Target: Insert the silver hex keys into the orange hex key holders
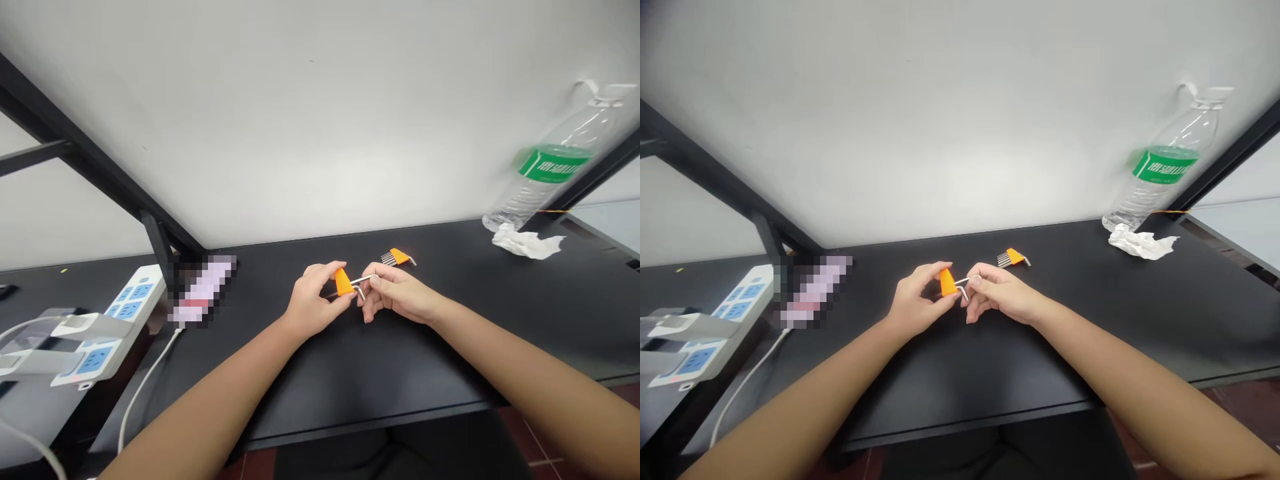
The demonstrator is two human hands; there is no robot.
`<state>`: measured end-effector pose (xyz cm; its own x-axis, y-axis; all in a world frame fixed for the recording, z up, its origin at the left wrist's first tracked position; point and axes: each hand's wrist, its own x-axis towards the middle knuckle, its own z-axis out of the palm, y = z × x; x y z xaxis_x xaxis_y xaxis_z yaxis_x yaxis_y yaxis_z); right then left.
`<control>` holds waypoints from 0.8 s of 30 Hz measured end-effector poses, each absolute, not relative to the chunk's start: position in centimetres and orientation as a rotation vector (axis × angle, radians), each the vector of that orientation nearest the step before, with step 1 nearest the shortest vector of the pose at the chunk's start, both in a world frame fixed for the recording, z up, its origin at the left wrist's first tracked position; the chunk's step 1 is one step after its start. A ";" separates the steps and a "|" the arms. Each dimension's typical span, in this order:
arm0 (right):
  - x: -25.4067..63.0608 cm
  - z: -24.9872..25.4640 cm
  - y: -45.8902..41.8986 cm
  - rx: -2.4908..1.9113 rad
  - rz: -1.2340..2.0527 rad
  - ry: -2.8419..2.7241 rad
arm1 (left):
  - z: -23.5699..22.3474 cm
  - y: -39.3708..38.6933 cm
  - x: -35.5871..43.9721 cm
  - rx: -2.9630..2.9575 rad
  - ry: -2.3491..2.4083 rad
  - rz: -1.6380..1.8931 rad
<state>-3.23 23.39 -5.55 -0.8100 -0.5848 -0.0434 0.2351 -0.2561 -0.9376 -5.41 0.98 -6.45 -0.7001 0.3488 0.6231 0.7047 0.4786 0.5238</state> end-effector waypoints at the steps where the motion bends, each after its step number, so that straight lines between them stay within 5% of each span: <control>1: -3.3 -5.6 23.5 -0.430 -2.097 1.459 | -6.4 1.0 -5.4 -0.881 -2.292 -1.107; 13: -3.7 -7.0 23.4 -0.457 -2.132 1.055 | -5.8 1.2 -4.9 -1.018 -2.255 -1.134; 24: -3.9 -7.4 23.4 -0.374 -2.040 1.291 | -6.0 1.3 -4.8 -1.144 -2.309 -1.188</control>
